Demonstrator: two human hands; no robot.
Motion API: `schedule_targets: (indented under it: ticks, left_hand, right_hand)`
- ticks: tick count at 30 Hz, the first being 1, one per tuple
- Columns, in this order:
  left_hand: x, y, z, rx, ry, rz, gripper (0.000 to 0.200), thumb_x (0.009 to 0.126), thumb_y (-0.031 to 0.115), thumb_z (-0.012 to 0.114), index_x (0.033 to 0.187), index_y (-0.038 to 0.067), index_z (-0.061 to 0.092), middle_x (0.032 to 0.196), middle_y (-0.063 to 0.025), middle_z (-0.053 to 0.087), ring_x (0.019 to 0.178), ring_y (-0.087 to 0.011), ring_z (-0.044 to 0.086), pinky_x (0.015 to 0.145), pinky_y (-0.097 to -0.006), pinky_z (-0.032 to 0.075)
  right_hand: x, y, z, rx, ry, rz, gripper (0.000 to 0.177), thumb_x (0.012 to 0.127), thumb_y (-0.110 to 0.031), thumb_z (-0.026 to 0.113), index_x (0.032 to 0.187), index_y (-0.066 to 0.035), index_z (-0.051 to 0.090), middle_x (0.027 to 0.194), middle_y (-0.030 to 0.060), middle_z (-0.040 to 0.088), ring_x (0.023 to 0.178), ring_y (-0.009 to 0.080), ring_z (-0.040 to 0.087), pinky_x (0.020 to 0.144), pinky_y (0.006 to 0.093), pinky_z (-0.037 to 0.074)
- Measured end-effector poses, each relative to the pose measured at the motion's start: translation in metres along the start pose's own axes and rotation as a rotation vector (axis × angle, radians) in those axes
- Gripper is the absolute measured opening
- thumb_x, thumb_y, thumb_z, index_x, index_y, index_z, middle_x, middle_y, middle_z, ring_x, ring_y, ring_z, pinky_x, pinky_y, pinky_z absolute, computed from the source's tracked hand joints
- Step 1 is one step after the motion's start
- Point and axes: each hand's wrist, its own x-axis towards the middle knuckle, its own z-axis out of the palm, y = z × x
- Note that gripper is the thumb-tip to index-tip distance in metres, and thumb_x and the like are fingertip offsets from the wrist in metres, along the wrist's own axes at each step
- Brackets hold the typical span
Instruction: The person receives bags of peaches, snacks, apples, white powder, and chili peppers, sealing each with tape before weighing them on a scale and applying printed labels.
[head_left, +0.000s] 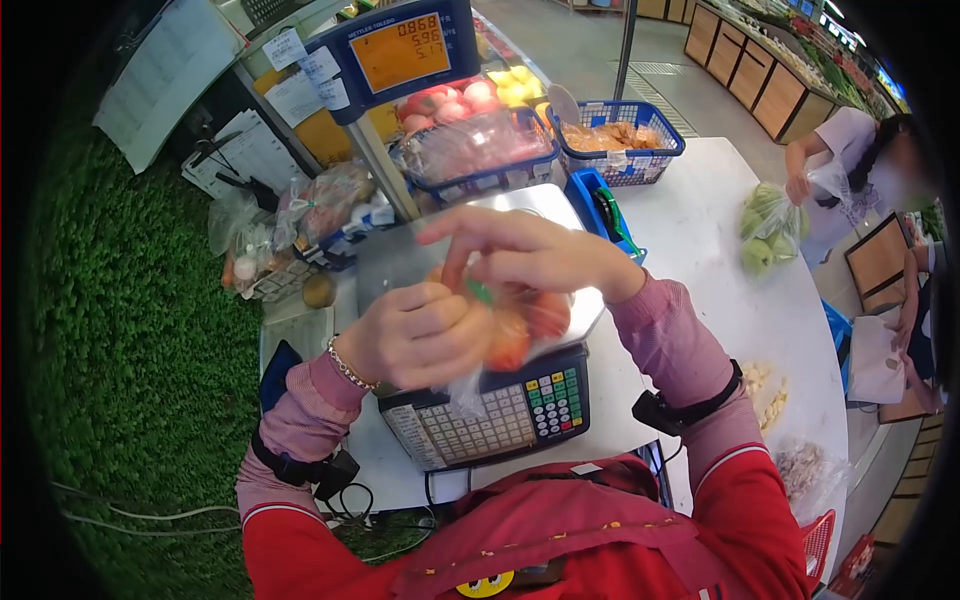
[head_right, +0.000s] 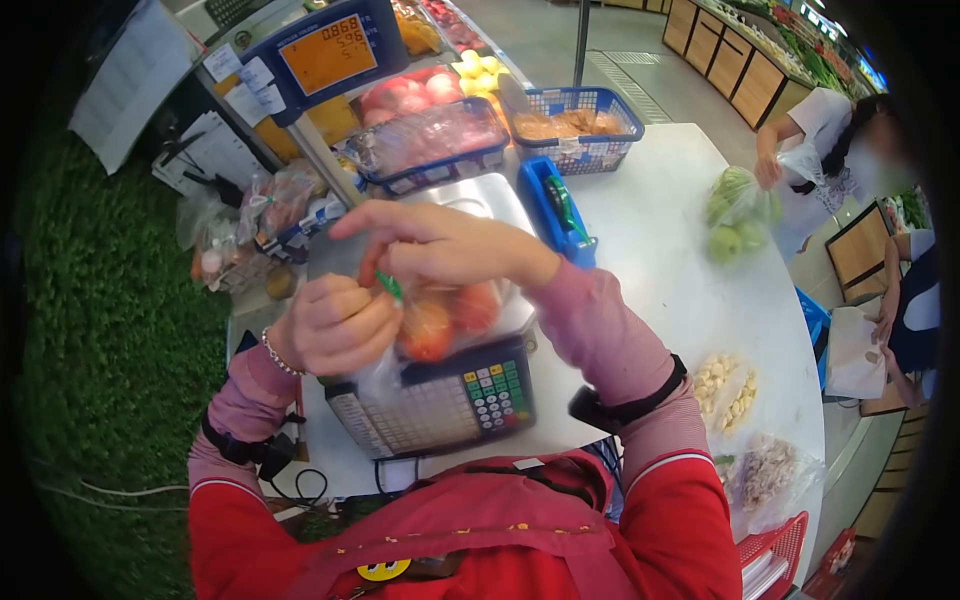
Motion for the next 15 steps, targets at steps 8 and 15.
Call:
schedule_targets:
  ticks: [8,15]
  left_hand:
    - [-0.002,0.001,-0.003,0.025,-0.04,-0.117,0.024,0.065,0.005,0.068,0.088,0.01,0.063,0.097,-0.0029,0.061,0.088,-0.0195,0.059,0.078,-0.0342,0.051]
    - [0.004,-0.028,-0.005,0.126,-0.089,-0.138,0.028,0.065,0.007,0.067,0.09,0.016,0.057,0.101,-0.0035,0.059,0.092,-0.0212,0.055,0.081,-0.0378,0.046]
  right_hand:
    - [0.006,-0.004,-0.009,-0.196,0.095,-0.36,0.044,0.081,0.005,0.059,0.124,-0.005,0.057,0.083,0.0016,0.064,0.081,0.0111,0.061,0.078,0.0271,0.047]
    - [0.03,0.013,-0.003,0.171,0.146,-0.232,0.032,0.084,0.006,0.061,0.115,0.001,0.061,0.101,0.0037,0.067,0.094,0.0094,0.061,0.083,0.0232,0.048]
